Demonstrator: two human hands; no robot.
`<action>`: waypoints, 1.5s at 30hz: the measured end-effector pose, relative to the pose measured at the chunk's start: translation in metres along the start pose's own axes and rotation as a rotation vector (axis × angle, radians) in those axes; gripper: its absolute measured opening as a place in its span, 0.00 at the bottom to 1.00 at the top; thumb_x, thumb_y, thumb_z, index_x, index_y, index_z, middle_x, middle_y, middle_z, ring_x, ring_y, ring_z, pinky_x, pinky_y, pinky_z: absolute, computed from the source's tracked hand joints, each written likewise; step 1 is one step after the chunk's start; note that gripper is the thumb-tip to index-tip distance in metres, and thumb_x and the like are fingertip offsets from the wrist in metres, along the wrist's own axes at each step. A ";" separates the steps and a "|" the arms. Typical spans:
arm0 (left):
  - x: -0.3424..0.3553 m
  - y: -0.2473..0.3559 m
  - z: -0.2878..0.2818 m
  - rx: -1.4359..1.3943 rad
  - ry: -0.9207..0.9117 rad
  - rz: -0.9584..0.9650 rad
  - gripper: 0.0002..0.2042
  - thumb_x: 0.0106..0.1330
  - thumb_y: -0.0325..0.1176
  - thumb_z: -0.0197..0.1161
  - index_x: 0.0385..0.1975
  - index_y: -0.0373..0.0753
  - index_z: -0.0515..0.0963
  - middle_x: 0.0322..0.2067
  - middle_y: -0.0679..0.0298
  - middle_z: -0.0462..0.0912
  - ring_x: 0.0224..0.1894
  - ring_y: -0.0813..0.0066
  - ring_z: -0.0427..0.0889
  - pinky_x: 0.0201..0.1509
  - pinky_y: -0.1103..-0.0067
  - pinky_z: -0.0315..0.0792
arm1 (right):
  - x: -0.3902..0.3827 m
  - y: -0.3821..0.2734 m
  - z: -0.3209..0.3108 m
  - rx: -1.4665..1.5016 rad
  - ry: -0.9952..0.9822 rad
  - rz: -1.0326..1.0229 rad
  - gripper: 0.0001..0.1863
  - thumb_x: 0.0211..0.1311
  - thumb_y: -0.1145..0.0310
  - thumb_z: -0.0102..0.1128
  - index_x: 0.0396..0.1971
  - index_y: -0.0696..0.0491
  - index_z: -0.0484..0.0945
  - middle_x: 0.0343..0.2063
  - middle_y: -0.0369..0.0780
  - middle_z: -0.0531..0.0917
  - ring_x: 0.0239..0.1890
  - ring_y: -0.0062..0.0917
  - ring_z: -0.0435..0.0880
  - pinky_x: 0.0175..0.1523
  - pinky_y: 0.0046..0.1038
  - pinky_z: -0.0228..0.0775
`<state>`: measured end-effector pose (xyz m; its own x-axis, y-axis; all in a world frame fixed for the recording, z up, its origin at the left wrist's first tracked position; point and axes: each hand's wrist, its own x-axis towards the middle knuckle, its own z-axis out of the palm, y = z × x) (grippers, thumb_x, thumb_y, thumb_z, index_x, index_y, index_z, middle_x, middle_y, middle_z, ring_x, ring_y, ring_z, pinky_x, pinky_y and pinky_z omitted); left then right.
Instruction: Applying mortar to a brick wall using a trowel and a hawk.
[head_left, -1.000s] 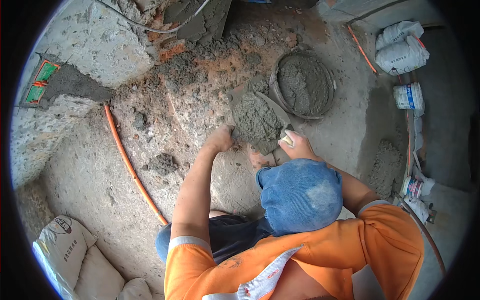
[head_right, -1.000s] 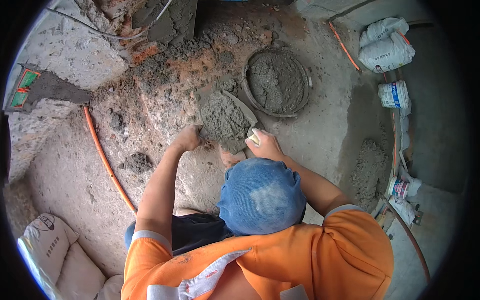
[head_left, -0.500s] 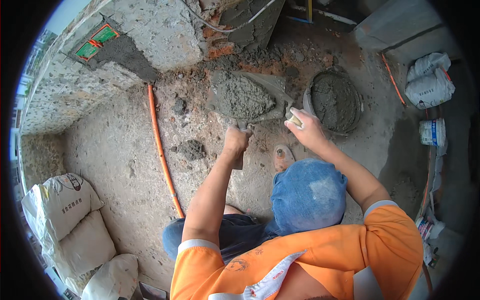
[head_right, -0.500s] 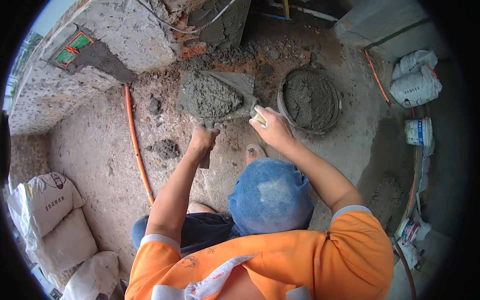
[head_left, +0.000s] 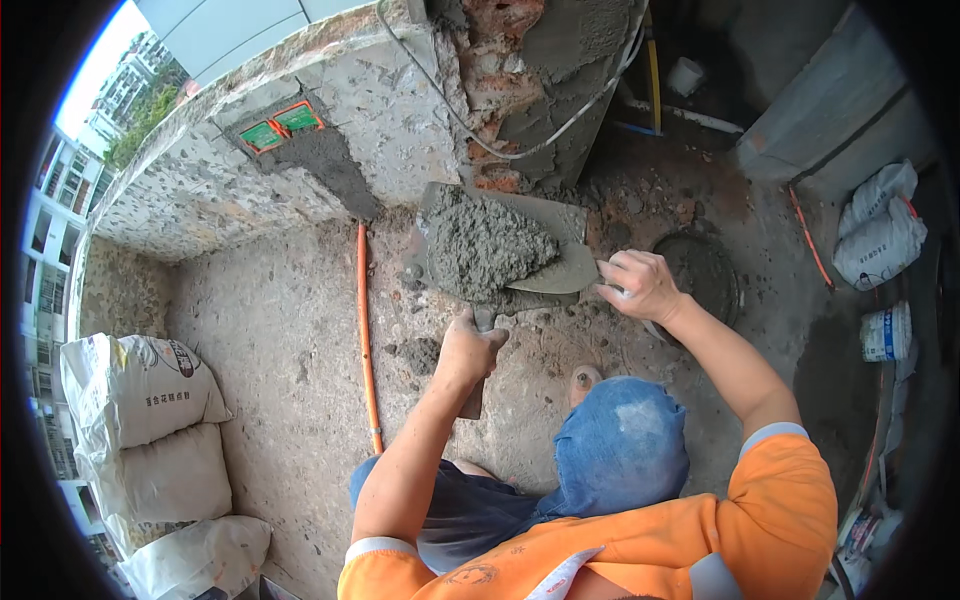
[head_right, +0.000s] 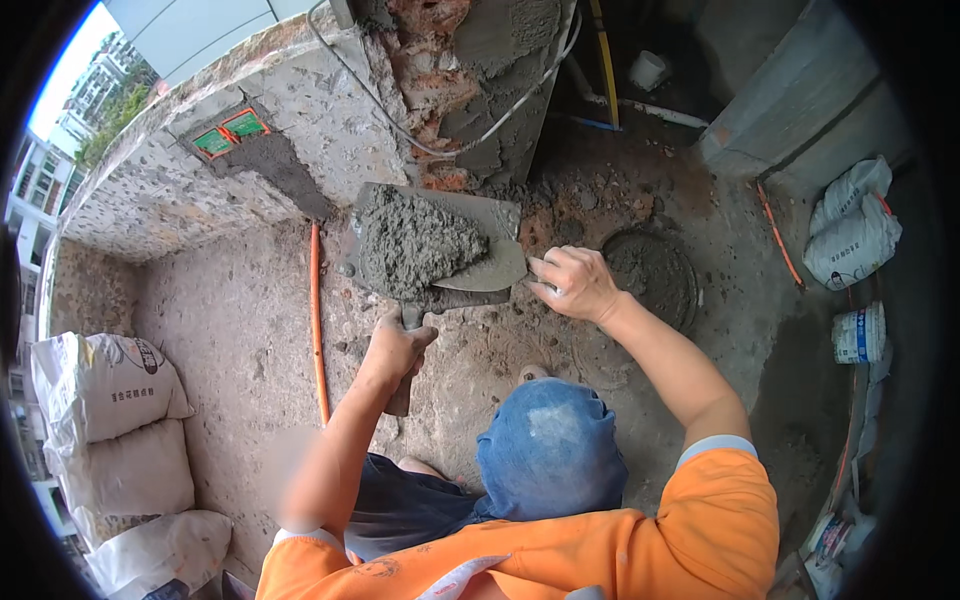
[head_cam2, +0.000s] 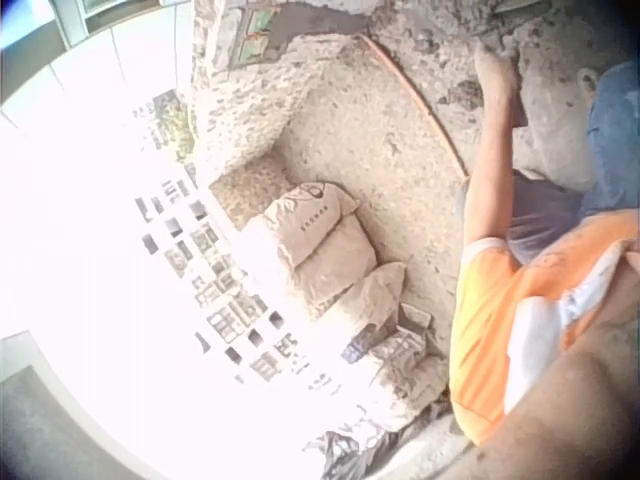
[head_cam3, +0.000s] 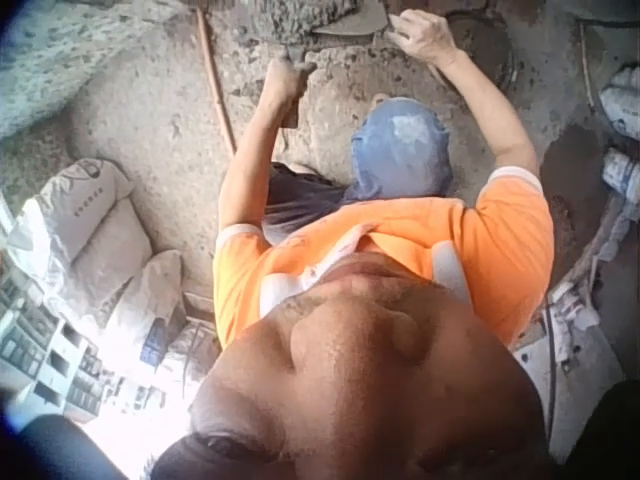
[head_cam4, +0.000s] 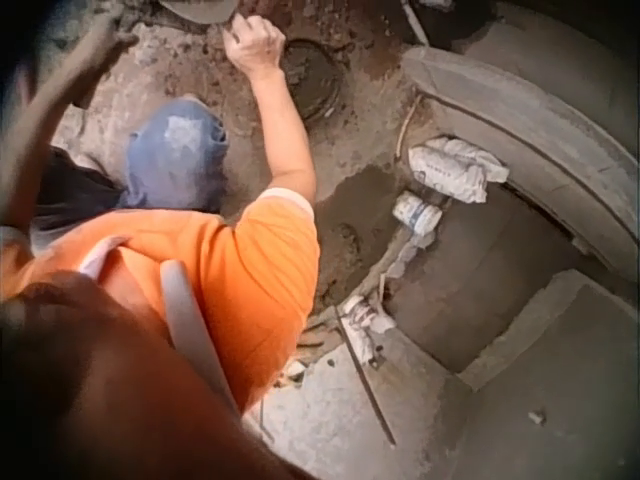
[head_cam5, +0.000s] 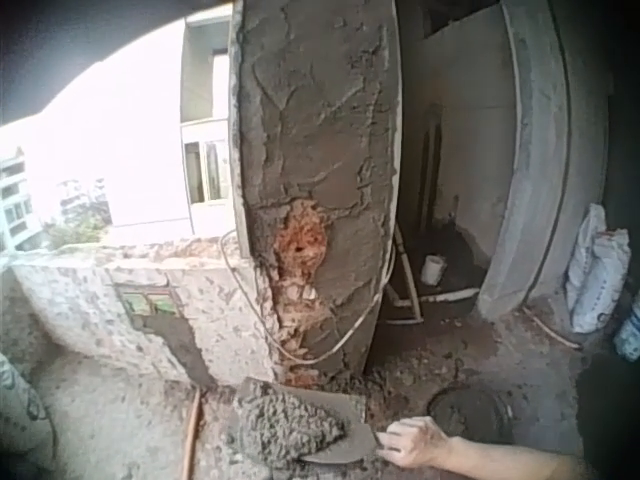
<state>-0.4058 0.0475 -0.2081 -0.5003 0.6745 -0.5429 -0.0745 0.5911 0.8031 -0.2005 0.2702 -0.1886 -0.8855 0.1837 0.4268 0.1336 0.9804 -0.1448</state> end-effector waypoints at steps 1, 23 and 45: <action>-0.007 0.004 0.004 0.043 -0.012 0.025 0.21 0.55 0.32 0.66 0.46 0.27 0.70 0.19 0.60 0.76 0.14 0.74 0.74 0.18 0.76 0.69 | 0.001 0.001 0.002 -0.016 0.006 0.014 0.16 0.42 0.66 0.71 0.34 0.53 0.81 0.25 0.36 0.77 0.27 0.30 0.79 0.32 0.31 0.74; 0.057 -0.005 0.044 -0.155 0.087 0.004 0.14 0.55 0.30 0.67 0.34 0.34 0.67 0.18 0.62 0.74 0.13 0.74 0.72 0.16 0.76 0.68 | 0.199 0.114 -0.120 -0.039 0.259 0.101 0.20 0.60 0.51 0.62 0.36 0.55 0.81 0.29 0.47 0.84 0.34 0.42 0.84 0.38 0.36 0.76; 0.098 -0.029 0.053 -0.146 0.068 -0.046 0.18 0.53 0.30 0.68 0.41 0.30 0.72 0.22 0.56 0.80 0.17 0.69 0.78 0.20 0.73 0.72 | 0.134 0.066 -0.141 -0.026 0.432 0.230 0.15 0.60 0.59 0.64 0.37 0.57 0.80 0.28 0.45 0.82 0.30 0.37 0.83 0.35 0.30 0.73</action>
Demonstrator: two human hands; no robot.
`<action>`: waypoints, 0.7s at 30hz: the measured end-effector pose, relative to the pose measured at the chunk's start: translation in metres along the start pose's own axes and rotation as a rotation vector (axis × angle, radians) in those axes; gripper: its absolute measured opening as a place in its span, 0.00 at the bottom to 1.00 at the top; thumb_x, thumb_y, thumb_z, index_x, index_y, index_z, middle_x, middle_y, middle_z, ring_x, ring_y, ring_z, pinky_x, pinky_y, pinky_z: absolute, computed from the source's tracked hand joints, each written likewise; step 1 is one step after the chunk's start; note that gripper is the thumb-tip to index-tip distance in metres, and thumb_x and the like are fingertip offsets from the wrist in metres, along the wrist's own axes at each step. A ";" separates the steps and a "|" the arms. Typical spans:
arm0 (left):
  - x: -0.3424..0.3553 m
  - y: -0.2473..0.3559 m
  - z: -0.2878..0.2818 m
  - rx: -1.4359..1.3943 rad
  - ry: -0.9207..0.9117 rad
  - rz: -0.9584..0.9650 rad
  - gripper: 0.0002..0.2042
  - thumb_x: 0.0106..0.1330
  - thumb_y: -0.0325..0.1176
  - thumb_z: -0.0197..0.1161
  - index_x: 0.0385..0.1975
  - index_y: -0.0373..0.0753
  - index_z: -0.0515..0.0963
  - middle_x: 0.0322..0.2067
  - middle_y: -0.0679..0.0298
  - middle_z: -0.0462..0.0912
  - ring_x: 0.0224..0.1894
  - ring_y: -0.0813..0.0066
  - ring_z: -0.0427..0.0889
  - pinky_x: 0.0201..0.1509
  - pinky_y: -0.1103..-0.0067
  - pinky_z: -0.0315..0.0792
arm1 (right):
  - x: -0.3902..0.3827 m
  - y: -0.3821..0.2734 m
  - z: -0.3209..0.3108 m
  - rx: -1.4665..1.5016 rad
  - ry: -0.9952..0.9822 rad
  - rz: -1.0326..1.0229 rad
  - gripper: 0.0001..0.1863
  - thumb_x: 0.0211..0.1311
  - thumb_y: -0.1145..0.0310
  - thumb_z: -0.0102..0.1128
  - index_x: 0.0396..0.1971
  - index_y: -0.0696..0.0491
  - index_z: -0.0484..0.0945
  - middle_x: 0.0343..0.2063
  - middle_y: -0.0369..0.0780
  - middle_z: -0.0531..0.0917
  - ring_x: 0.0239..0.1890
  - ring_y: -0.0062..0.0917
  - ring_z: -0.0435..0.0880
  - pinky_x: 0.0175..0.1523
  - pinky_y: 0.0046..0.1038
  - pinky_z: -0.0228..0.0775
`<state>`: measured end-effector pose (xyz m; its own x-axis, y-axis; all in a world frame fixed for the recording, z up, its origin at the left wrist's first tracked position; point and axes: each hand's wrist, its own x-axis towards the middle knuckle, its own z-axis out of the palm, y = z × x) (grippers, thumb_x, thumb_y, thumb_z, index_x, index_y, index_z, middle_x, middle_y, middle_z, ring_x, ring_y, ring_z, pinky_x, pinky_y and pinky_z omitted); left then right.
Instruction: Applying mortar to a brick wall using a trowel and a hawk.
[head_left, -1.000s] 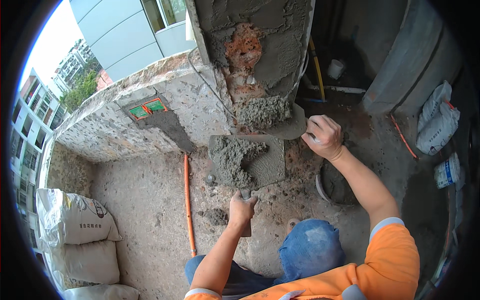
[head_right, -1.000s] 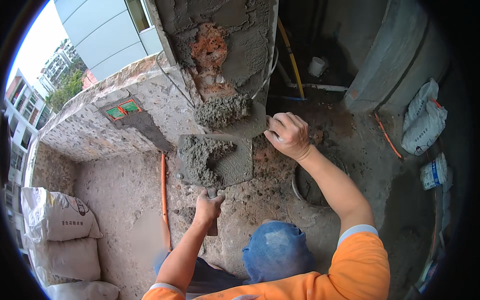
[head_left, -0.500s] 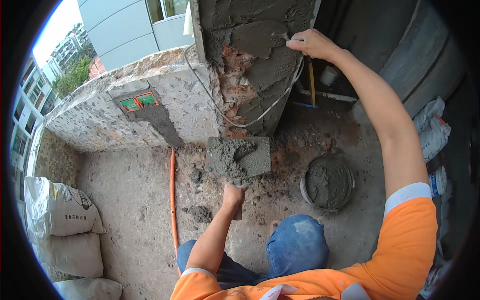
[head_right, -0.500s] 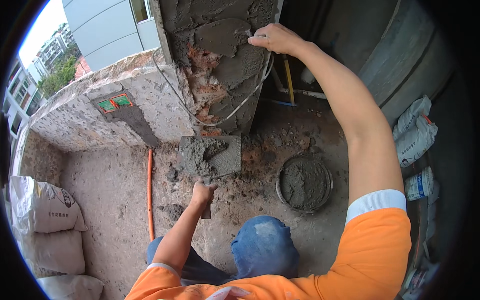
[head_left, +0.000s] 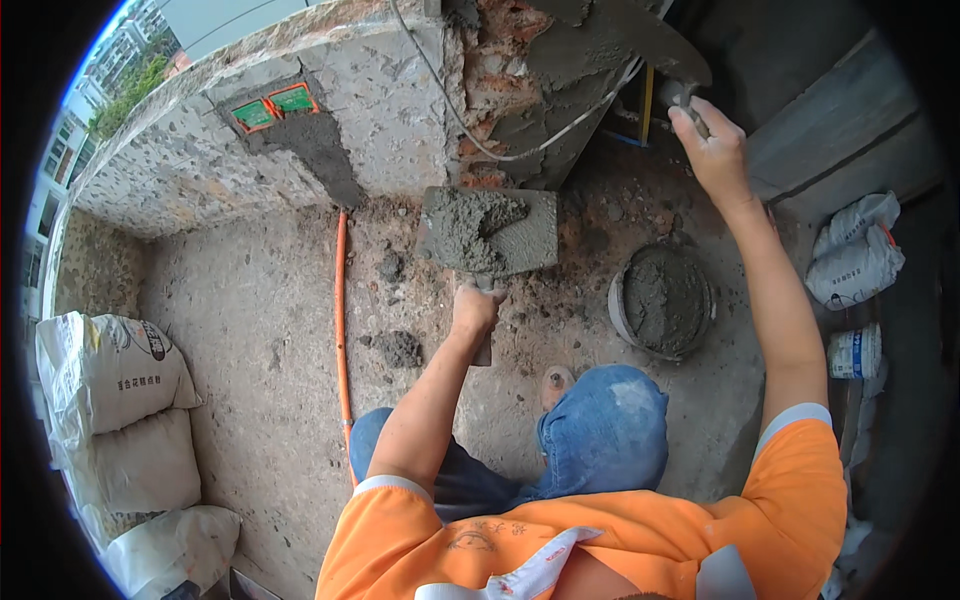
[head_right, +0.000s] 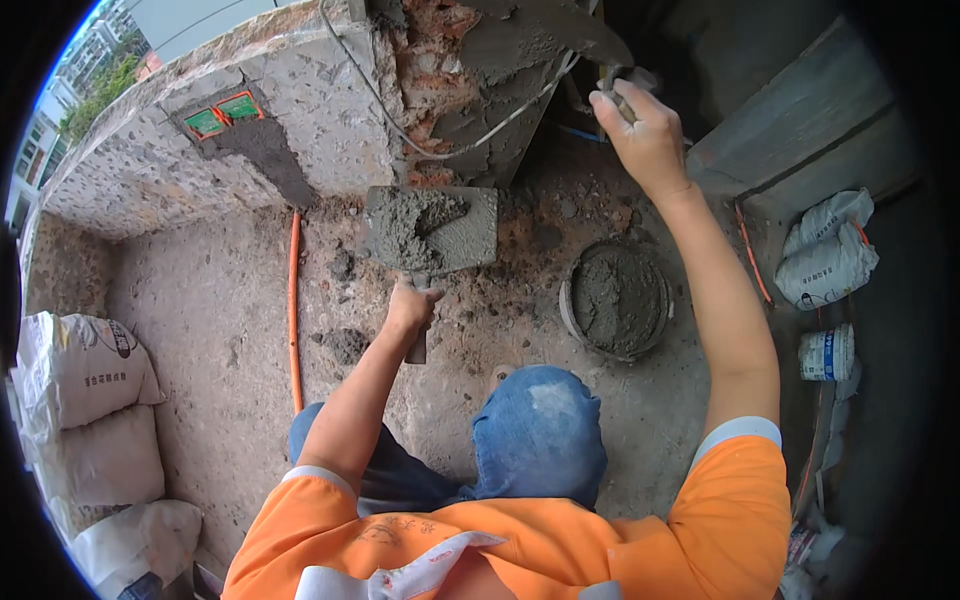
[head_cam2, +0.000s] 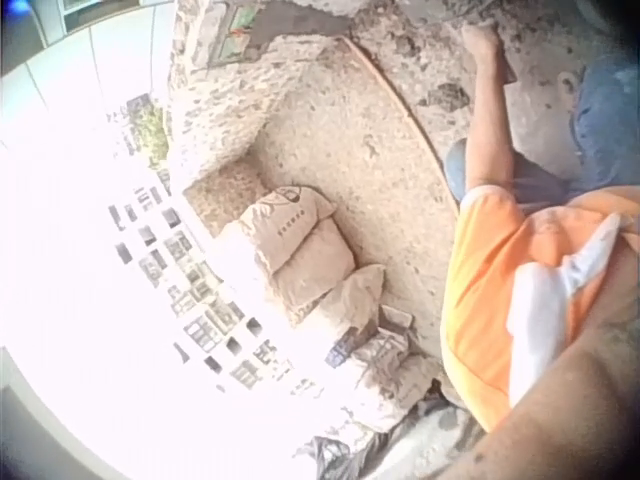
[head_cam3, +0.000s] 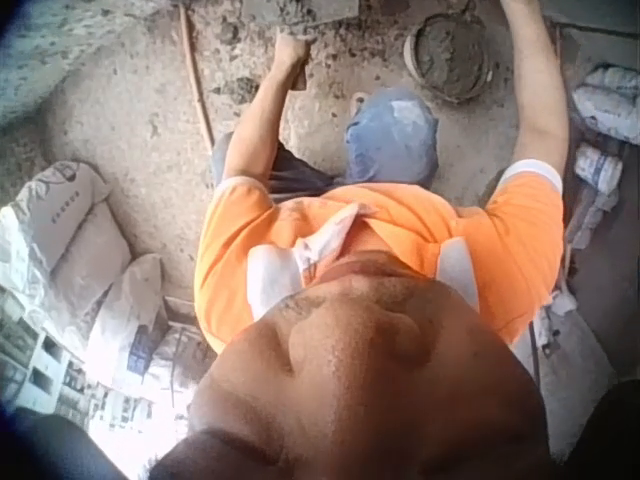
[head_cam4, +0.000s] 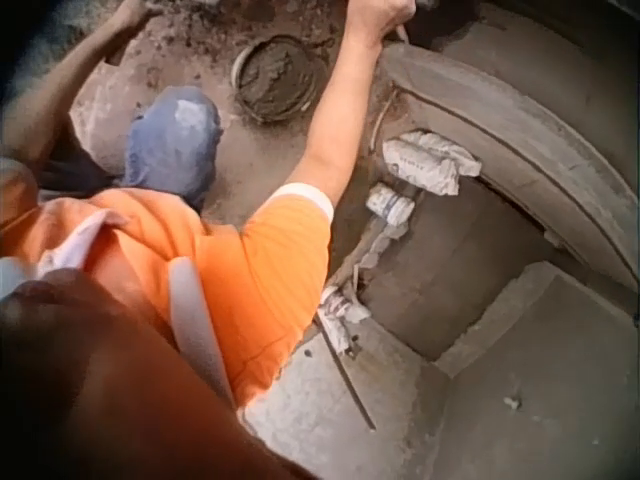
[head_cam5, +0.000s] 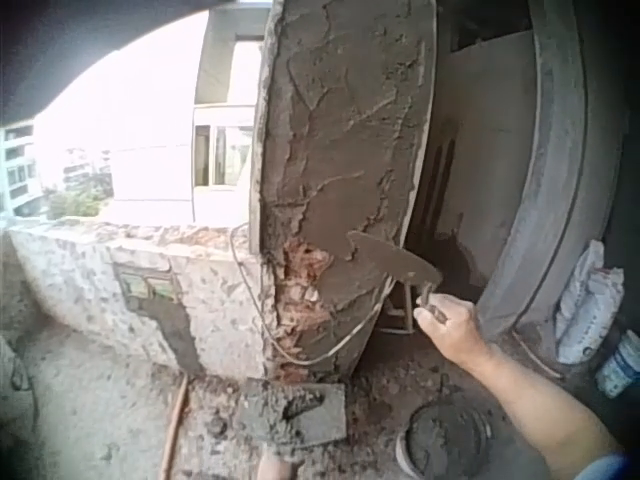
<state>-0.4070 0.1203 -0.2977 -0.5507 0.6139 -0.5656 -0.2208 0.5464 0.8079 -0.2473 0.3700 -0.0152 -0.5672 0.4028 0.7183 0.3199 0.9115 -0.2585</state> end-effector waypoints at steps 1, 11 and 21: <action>0.002 0.000 -0.001 -0.008 -0.007 -0.005 0.18 0.53 0.31 0.69 0.41 0.30 0.72 0.23 0.56 0.80 0.17 0.67 0.79 0.20 0.72 0.72 | -0.040 -0.019 0.020 0.050 -0.055 -0.014 0.14 0.59 0.60 0.64 0.36 0.56 0.80 0.28 0.45 0.81 0.29 0.38 0.82 0.34 0.31 0.73; -0.015 -0.024 -0.038 0.198 0.088 0.007 0.20 0.52 0.36 0.69 0.41 0.30 0.75 0.33 0.42 0.83 0.41 0.46 0.83 0.46 0.63 0.76 | -0.204 -0.109 0.106 0.068 -0.661 -0.090 0.13 0.58 0.57 0.62 0.29 0.52 0.79 0.22 0.42 0.79 0.26 0.39 0.83 0.29 0.39 0.76; -0.057 -0.023 -0.016 -0.022 0.333 0.306 0.15 0.53 0.33 0.64 0.36 0.29 0.74 0.26 0.52 0.82 0.29 0.60 0.82 0.38 0.69 0.75 | -0.156 -0.141 0.131 0.435 -0.501 0.379 0.15 0.61 0.59 0.62 0.30 0.59 0.80 0.20 0.43 0.78 0.21 0.29 0.80 0.28 0.31 0.71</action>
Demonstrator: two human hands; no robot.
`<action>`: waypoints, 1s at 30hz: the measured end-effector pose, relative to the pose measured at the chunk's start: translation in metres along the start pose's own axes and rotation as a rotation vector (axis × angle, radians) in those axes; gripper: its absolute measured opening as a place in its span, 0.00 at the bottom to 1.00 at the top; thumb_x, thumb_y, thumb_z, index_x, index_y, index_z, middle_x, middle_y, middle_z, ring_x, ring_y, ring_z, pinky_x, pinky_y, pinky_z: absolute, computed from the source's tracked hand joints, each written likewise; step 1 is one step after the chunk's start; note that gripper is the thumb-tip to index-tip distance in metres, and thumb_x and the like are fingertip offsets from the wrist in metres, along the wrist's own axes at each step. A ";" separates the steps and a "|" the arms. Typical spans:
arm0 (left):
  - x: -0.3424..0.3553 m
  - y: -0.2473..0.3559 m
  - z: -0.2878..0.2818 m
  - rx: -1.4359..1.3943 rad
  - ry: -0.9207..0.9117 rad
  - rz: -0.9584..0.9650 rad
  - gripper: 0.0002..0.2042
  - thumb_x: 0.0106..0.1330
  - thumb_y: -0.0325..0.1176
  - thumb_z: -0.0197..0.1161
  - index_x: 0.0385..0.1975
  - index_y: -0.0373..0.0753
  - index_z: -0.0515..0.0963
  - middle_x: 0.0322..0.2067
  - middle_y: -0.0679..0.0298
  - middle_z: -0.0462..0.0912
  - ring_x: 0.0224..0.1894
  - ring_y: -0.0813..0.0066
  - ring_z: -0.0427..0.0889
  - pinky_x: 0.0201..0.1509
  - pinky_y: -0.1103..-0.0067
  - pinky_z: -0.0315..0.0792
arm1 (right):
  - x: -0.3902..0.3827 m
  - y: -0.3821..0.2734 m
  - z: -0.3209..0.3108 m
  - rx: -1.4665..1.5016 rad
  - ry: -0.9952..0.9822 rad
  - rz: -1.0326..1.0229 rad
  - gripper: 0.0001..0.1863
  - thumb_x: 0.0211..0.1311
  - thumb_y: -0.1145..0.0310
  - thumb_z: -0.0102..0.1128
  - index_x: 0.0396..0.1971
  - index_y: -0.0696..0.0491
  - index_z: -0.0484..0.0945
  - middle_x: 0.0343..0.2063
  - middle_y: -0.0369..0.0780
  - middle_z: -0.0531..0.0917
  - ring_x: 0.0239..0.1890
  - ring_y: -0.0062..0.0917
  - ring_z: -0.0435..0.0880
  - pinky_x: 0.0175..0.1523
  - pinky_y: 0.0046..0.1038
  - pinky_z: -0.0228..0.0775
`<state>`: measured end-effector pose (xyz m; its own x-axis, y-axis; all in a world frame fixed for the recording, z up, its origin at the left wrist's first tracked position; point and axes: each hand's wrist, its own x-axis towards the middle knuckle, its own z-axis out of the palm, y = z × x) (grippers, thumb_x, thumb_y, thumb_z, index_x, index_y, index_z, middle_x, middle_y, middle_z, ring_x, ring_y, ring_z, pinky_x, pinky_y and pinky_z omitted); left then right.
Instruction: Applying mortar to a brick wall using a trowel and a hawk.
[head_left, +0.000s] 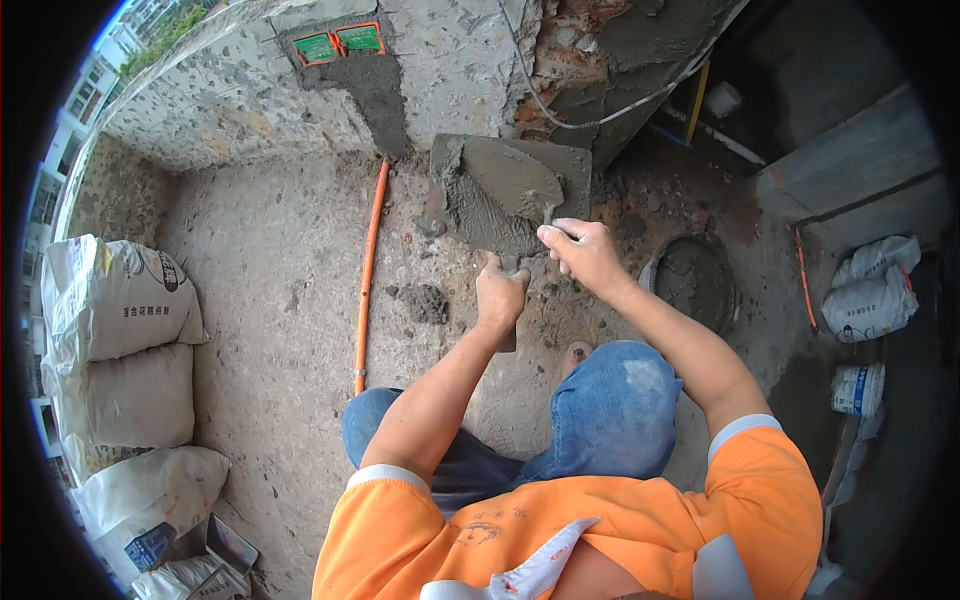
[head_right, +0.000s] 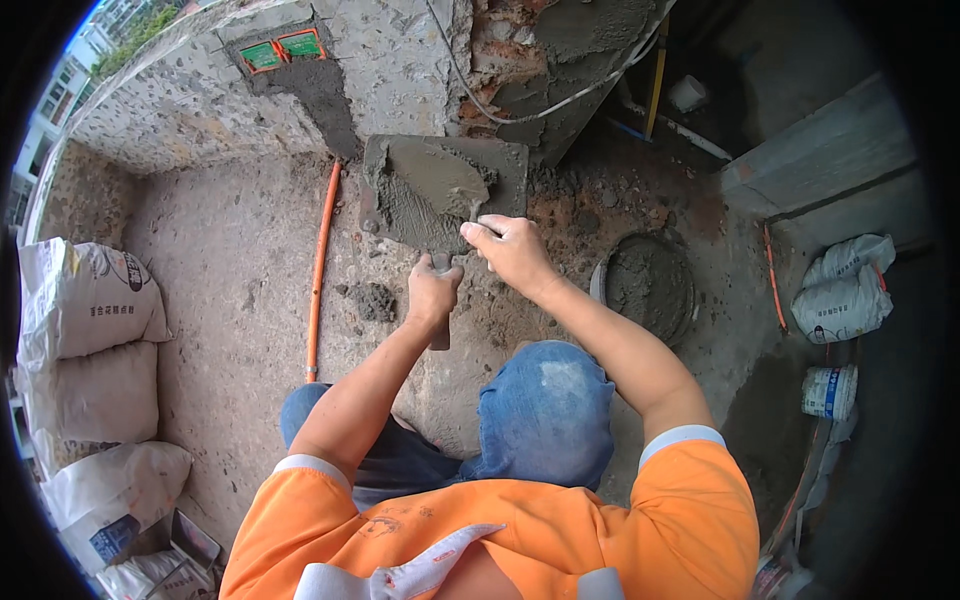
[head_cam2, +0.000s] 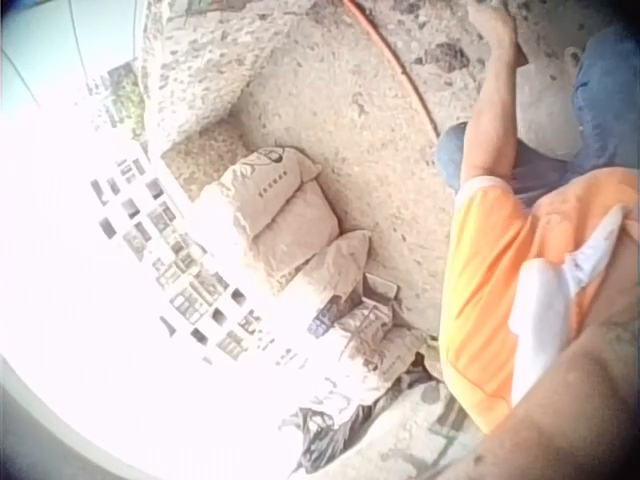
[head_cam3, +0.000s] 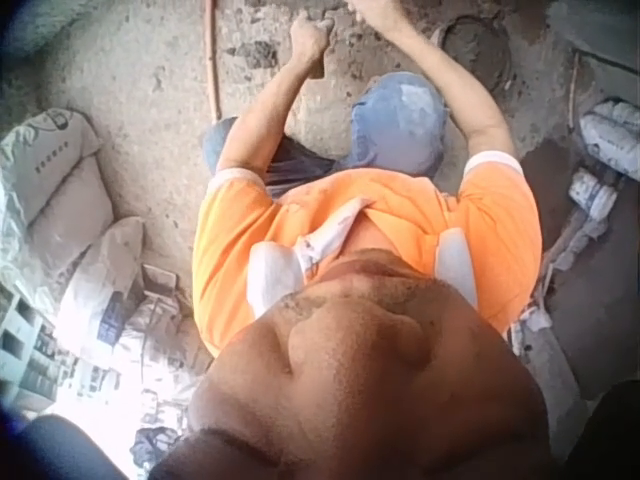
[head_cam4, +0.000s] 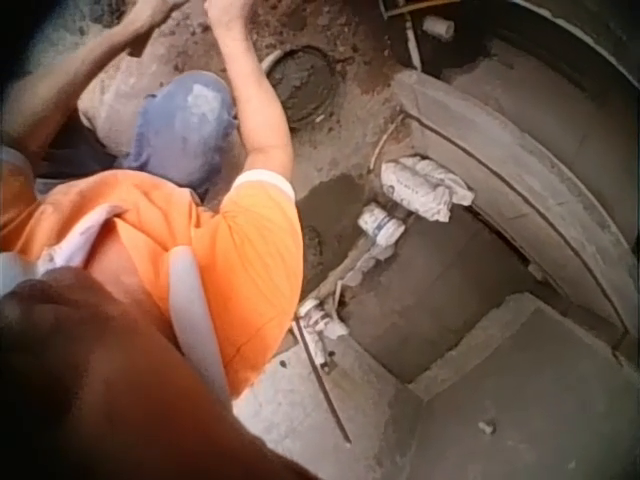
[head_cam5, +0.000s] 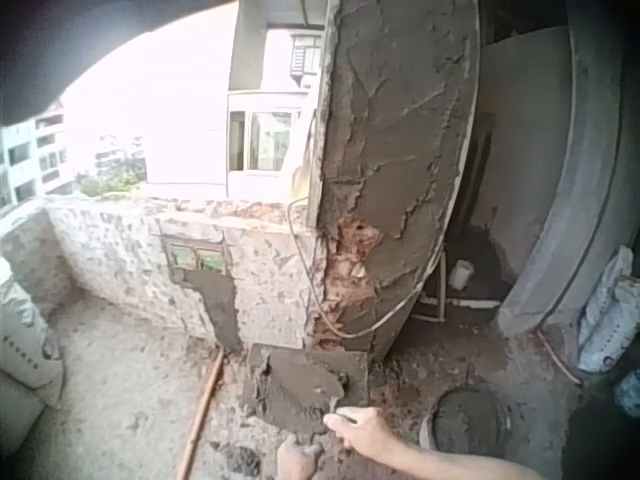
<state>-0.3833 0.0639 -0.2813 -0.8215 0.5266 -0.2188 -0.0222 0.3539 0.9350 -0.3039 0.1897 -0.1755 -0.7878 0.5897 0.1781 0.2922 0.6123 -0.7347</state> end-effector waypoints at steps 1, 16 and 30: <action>0.015 0.000 -0.004 -0.029 -0.029 -0.082 0.14 0.53 0.31 0.62 0.36 0.29 0.73 0.24 0.54 0.80 0.24 0.65 0.80 0.31 0.71 0.75 | 0.004 -0.003 -0.003 0.288 -0.121 0.304 0.16 0.62 0.59 0.62 0.29 0.60 0.79 0.19 0.42 0.76 0.20 0.25 0.79 0.27 0.30 0.70; 0.016 0.040 -0.056 0.060 -0.070 -0.068 0.17 0.52 0.34 0.64 0.37 0.28 0.75 0.27 0.48 0.82 0.25 0.59 0.83 0.32 0.70 0.76 | 0.007 0.019 -0.084 -0.519 0.041 -0.487 0.14 0.49 0.60 0.70 0.31 0.54 0.82 0.23 0.40 0.80 0.24 0.36 0.82 0.29 0.33 0.75; -0.022 0.058 -0.037 0.222 0.010 0.121 0.14 0.55 0.35 0.65 0.33 0.31 0.74 0.30 0.42 0.82 0.38 0.42 0.81 0.42 0.60 0.74 | 0.017 -0.006 -0.047 -0.566 0.348 -0.601 0.15 0.37 0.69 0.71 0.31 0.49 0.81 0.27 0.33 0.76 0.30 0.29 0.79 0.35 0.31 0.70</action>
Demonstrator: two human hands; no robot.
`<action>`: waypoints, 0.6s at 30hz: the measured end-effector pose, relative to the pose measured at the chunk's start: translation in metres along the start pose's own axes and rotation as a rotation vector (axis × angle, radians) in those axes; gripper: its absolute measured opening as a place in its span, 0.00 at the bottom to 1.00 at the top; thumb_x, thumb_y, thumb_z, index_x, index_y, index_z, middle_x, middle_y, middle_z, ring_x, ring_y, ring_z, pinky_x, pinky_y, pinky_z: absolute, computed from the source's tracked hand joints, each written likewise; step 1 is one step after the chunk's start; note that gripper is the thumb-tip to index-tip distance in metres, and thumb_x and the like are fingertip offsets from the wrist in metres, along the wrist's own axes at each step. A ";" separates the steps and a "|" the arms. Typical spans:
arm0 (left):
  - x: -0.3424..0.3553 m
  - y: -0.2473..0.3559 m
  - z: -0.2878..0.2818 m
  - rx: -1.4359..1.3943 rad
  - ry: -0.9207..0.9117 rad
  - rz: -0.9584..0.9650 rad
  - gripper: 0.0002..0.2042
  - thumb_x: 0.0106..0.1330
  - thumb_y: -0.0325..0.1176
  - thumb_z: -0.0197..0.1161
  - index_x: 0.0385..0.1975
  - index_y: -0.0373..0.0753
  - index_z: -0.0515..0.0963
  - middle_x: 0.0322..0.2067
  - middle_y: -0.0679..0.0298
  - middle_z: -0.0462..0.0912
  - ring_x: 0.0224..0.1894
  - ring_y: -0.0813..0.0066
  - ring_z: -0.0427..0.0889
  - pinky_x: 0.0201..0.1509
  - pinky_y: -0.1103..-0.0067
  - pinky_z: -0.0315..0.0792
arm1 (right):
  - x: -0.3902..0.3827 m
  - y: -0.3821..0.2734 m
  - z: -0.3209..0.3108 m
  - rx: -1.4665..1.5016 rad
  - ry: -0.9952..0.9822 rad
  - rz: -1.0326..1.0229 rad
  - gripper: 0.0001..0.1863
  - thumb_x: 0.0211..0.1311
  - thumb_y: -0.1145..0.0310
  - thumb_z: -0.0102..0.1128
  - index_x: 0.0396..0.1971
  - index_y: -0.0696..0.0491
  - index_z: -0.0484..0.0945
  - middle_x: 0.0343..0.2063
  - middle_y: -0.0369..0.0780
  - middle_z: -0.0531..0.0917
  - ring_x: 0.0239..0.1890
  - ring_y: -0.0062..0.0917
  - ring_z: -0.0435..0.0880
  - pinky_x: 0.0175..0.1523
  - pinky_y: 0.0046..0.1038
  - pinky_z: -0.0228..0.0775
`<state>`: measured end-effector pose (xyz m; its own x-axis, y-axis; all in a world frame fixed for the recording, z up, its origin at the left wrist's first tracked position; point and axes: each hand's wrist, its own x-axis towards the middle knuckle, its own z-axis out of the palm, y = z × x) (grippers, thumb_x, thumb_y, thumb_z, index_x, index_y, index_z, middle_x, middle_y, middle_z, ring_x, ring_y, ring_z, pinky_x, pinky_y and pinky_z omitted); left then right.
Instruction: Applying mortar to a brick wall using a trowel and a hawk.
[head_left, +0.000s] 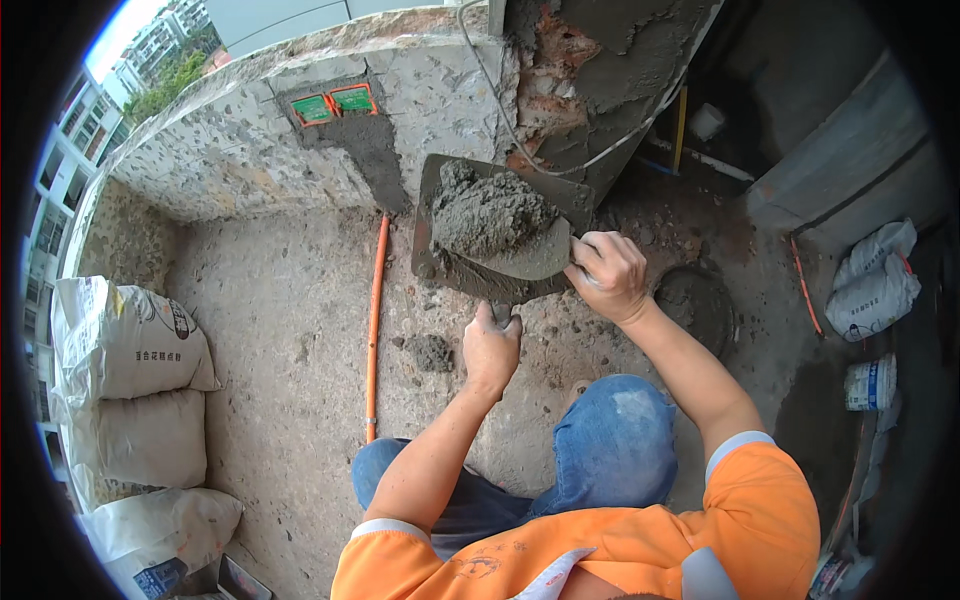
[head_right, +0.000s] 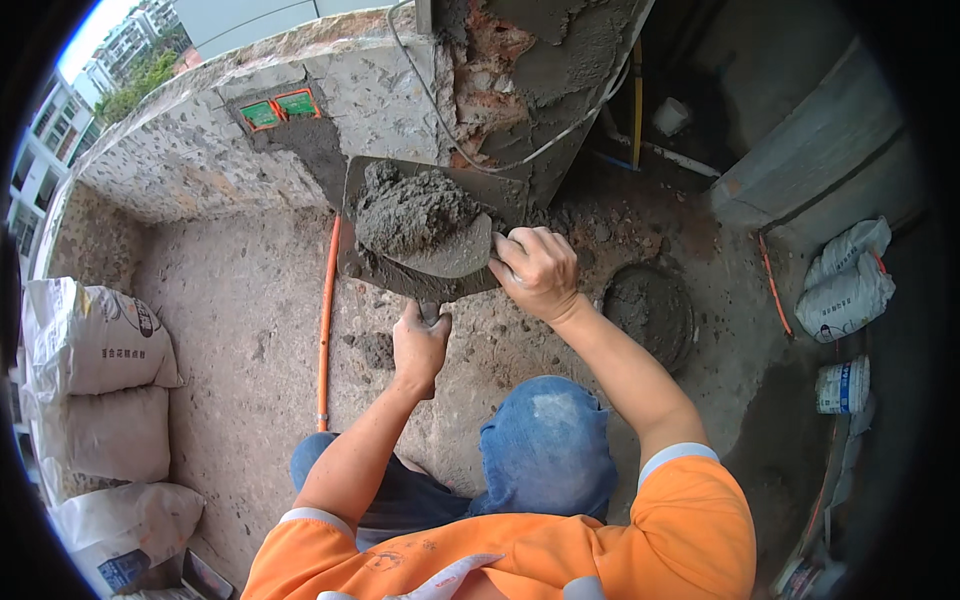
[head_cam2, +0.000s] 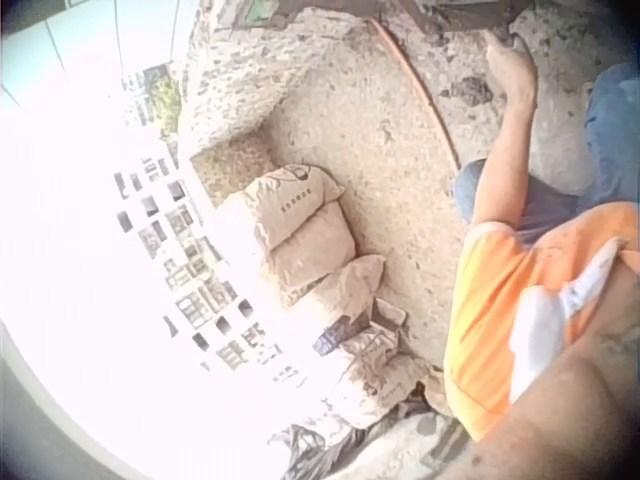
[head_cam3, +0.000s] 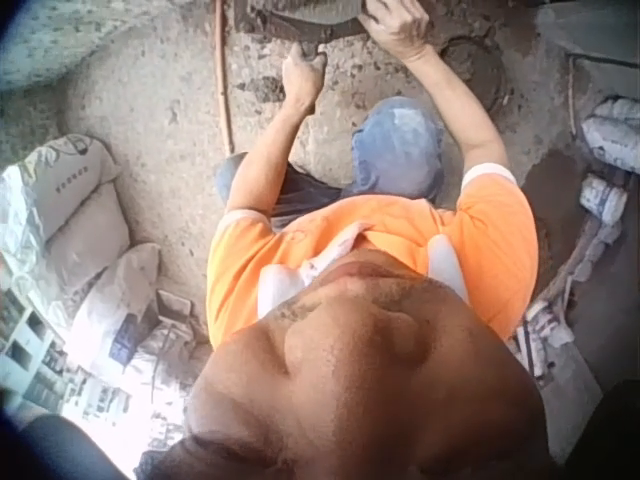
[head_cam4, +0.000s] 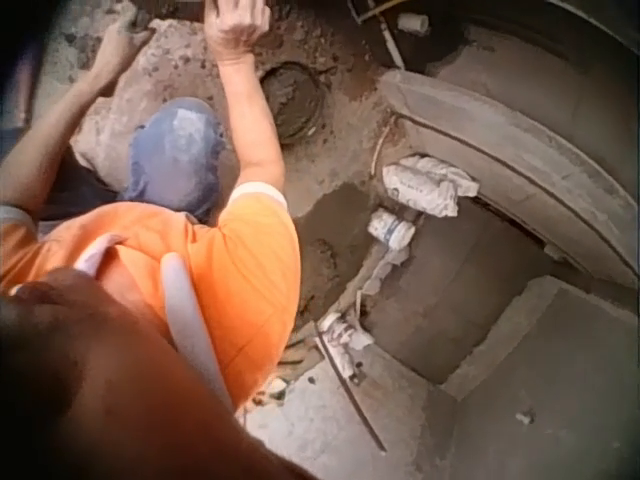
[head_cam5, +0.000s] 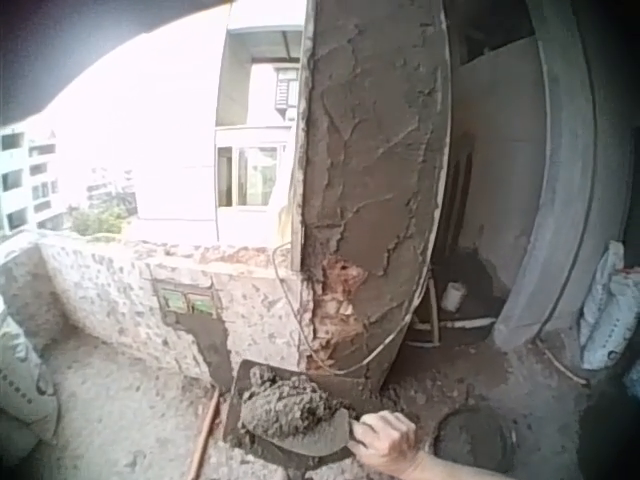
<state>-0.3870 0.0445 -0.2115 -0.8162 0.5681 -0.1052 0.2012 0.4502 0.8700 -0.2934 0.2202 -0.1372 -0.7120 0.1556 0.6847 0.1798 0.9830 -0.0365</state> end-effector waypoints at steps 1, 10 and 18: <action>-0.002 -0.002 0.001 -0.026 0.000 0.008 0.14 0.55 0.35 0.65 0.34 0.30 0.75 0.31 0.43 0.82 0.38 0.43 0.82 0.42 0.61 0.74 | -0.001 0.001 0.002 0.011 0.021 -0.003 0.15 0.37 0.69 0.71 0.31 0.49 0.81 0.27 0.33 0.76 0.31 0.29 0.79 0.35 0.31 0.70; 0.015 -0.039 0.026 -0.121 -0.046 -0.106 0.17 0.53 0.34 0.65 0.35 0.27 0.74 0.28 0.45 0.81 0.34 0.51 0.82 0.40 0.67 0.74 | 0.077 0.049 -0.007 0.174 0.328 -0.068 0.11 0.53 0.64 0.68 0.28 0.55 0.78 0.26 0.38 0.78 0.26 0.36 0.79 0.30 0.34 0.72; 0.026 -0.017 0.020 -0.177 -0.157 -0.333 0.16 0.53 0.34 0.63 0.36 0.28 0.74 0.26 0.48 0.81 0.31 0.54 0.82 0.38 0.68 0.75 | 0.172 0.149 0.063 0.494 0.160 0.250 0.19 0.65 0.54 0.54 0.29 0.58 0.72 0.22 0.53 0.76 0.29 0.49 0.78 0.33 0.37 0.70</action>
<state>-0.4008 0.0655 -0.2389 -0.7259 0.5156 -0.4552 -0.1677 0.5092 0.8442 -0.4318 0.3996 -0.0712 -0.5699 0.4102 0.7120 -0.0363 0.8531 -0.5205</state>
